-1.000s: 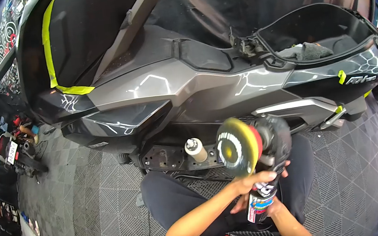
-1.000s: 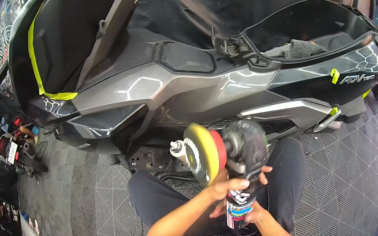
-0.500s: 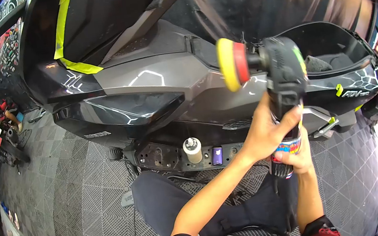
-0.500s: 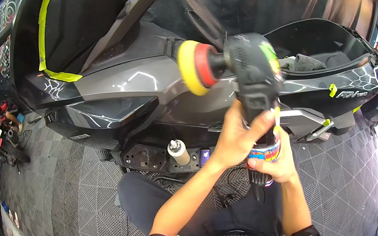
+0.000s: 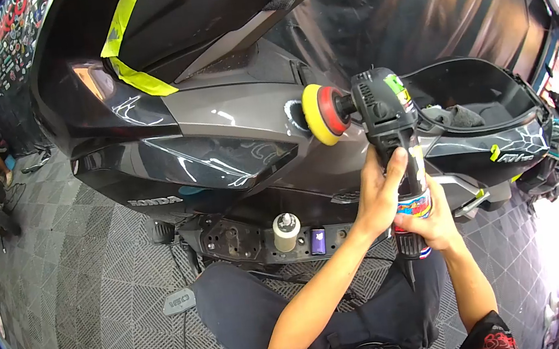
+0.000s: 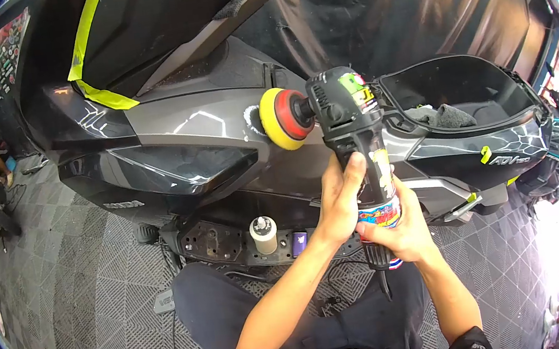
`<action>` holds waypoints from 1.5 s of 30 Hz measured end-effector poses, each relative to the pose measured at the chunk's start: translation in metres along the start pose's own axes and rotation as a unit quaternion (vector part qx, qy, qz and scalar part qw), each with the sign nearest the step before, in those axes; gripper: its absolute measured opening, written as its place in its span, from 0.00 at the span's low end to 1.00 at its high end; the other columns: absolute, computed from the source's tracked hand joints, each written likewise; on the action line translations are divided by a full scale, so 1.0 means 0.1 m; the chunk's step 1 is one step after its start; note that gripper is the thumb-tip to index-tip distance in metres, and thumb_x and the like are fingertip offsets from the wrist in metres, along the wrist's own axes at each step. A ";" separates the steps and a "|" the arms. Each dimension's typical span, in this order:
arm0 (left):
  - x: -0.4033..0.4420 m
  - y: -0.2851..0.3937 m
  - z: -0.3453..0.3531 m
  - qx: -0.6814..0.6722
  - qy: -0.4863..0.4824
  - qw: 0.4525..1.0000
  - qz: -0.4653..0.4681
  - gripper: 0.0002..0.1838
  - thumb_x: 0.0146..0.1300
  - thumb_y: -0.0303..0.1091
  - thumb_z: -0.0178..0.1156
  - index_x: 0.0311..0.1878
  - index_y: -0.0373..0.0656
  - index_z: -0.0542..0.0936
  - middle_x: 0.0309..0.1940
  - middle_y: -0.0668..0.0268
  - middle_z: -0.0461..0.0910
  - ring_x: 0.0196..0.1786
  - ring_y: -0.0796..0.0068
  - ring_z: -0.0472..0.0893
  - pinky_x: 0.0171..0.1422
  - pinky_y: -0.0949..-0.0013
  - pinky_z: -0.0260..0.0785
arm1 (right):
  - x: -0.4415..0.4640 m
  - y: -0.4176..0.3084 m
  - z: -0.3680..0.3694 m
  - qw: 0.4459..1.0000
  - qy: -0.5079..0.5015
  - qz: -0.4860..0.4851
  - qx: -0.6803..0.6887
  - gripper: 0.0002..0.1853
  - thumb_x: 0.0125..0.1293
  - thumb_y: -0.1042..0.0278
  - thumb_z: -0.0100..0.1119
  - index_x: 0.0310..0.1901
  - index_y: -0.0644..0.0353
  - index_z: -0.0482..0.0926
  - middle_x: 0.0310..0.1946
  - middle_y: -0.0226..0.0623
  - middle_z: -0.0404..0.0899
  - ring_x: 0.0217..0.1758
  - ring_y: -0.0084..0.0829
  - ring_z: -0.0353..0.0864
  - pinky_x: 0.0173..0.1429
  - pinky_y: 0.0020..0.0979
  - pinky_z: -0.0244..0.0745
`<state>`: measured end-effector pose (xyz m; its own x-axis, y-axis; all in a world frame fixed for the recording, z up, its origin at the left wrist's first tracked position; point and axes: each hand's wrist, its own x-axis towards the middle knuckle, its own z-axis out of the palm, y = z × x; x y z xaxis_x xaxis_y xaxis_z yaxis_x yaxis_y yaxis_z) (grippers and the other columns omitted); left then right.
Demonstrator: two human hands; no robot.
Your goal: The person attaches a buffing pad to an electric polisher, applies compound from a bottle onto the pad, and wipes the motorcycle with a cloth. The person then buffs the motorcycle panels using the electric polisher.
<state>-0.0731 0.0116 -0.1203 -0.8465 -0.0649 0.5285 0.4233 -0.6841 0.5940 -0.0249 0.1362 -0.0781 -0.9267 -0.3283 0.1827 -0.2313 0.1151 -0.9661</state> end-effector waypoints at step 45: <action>0.14 0.30 0.06 0.020 0.060 0.998 -0.017 0.16 0.67 0.33 0.68 0.52 0.32 0.81 0.42 0.61 0.86 0.45 0.73 0.86 0.54 0.67 0.80 | 0.30 -0.52 -0.12 0.981 -0.083 -0.005 -0.174 0.41 0.47 0.71 0.78 0.64 0.74 0.71 0.49 0.40 0.84 0.51 0.26 0.82 0.61 0.30 0.76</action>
<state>-0.0702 -0.0052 -0.0914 -0.8925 -0.1306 0.4318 0.4038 -0.6580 0.6356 -0.0439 0.1315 -0.0200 -0.8693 -0.4764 0.1321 -0.3544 0.4143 -0.8383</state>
